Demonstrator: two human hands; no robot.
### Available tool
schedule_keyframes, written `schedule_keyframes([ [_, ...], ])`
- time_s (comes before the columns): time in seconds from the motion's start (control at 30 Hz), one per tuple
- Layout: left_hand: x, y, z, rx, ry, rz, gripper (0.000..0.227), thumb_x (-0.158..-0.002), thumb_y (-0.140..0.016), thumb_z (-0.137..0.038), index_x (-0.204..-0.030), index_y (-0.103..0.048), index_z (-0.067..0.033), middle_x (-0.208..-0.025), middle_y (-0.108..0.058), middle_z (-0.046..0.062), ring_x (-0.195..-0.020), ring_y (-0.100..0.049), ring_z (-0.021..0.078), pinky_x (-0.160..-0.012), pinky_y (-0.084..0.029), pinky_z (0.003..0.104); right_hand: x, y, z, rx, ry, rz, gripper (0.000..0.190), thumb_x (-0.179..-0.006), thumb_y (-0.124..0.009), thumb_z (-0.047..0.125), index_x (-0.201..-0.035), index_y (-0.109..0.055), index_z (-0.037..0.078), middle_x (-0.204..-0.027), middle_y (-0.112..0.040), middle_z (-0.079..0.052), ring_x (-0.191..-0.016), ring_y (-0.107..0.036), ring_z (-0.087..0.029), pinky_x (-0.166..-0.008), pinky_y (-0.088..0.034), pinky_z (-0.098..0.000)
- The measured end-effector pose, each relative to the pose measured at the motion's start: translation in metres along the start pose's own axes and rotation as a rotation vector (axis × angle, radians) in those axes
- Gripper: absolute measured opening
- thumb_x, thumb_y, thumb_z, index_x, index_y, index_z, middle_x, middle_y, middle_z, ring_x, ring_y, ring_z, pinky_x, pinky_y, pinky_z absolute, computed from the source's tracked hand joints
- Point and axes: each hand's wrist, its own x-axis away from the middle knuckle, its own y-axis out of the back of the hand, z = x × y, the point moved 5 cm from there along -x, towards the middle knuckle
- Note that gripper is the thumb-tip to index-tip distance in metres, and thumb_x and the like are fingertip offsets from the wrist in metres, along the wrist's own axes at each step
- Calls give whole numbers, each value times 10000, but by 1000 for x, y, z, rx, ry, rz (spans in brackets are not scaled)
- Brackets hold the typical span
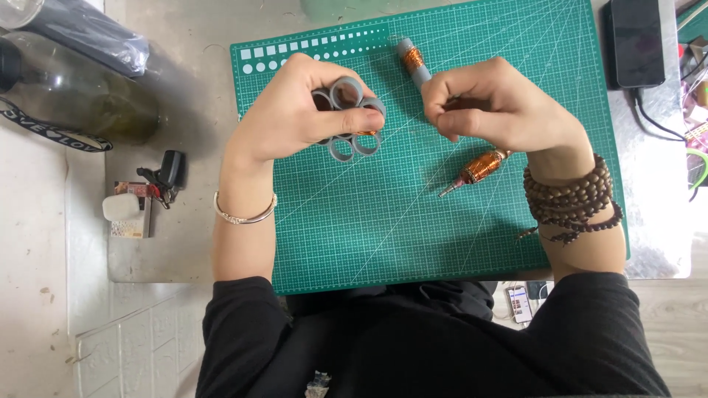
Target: The person winds copper wire around a gray cylindrical object held in their left hand. They repeatedly wrap the wire, pull it taut, and adjust the coil on the cylinder while working on a green cutting mat.
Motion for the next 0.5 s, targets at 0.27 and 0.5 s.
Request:
schedule_keyframes([
  [0.27, 9, 5, 1, -10, 20, -78, 164, -858, -713, -214, -805, -688, -61, -592, -490, -46, -498, -358, 33, -445, -285, 176, -3, -4, 5, 44, 112, -30, 68, -956, -472, 37, -896, -501, 22, -795, -489, -52, -708, -443, -152, -668, -398, -256],
  [0.5, 12, 4, -3, -55, 6, -79, 180, -851, -717, -235, -808, -691, -62, -580, -488, -47, -484, -351, 29, -434, -271, 176, -5, -9, 18, 149, 21, -145, 78, -930, -527, 37, -939, -575, -24, -896, -674, -129, -836, -682, -201, -719, -564, -253],
])
